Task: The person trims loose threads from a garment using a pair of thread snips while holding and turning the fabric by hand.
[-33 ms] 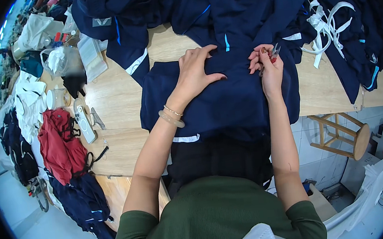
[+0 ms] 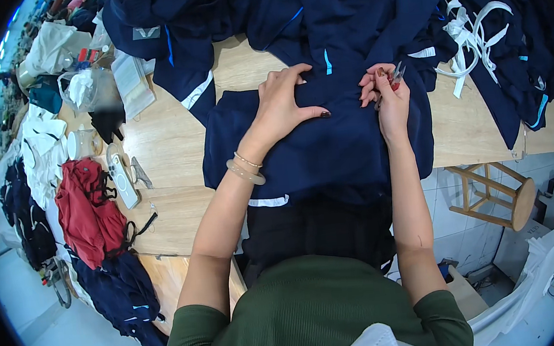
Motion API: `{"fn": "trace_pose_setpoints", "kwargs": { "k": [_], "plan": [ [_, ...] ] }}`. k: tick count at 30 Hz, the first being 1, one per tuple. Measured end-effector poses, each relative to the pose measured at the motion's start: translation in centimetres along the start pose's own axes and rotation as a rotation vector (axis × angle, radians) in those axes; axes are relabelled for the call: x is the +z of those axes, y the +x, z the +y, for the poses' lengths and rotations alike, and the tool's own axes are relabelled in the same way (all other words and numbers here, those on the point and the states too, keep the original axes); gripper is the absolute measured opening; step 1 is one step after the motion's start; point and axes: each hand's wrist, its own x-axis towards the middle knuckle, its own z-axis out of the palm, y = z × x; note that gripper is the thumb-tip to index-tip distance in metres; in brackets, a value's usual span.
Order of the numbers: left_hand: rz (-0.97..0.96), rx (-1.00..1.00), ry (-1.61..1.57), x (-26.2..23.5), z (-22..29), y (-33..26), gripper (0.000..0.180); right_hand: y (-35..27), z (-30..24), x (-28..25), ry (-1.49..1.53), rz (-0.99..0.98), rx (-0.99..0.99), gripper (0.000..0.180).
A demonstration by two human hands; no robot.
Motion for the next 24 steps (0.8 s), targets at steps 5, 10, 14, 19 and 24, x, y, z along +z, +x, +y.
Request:
{"fn": "trace_pose_setpoints", "kwargs": {
  "k": [5, 10, 14, 19, 24],
  "plan": [
    [-0.366, -0.139, -0.248, -2.1, -0.2, 1.4, 0.043, 0.5, -0.2, 0.2, 0.019, -0.033, 0.008, 0.024],
    [-0.683, -0.379, -0.918, -3.7, 1.5, 1.1, 0.029, 0.5, -0.5, 1.9, 0.028, -0.060, 0.004, 0.024],
    [-0.429, -0.468, -1.132, -3.9, 1.8, -0.4, 0.031, -0.1, -2.4, 3.6, 0.003, -0.127, 0.101, 0.025],
    [-0.321, -0.429, -0.946, -4.6, 3.3, -1.2, 0.030, -2.2, -6.5, 4.6, -0.487, -0.160, -0.260, 0.013],
    [-0.267, -0.306, -0.830, -4.3, 4.3, -1.0, 0.026, -4.4, -7.9, 7.0, -0.758, -0.176, -0.468, 0.012]
  ]
}}
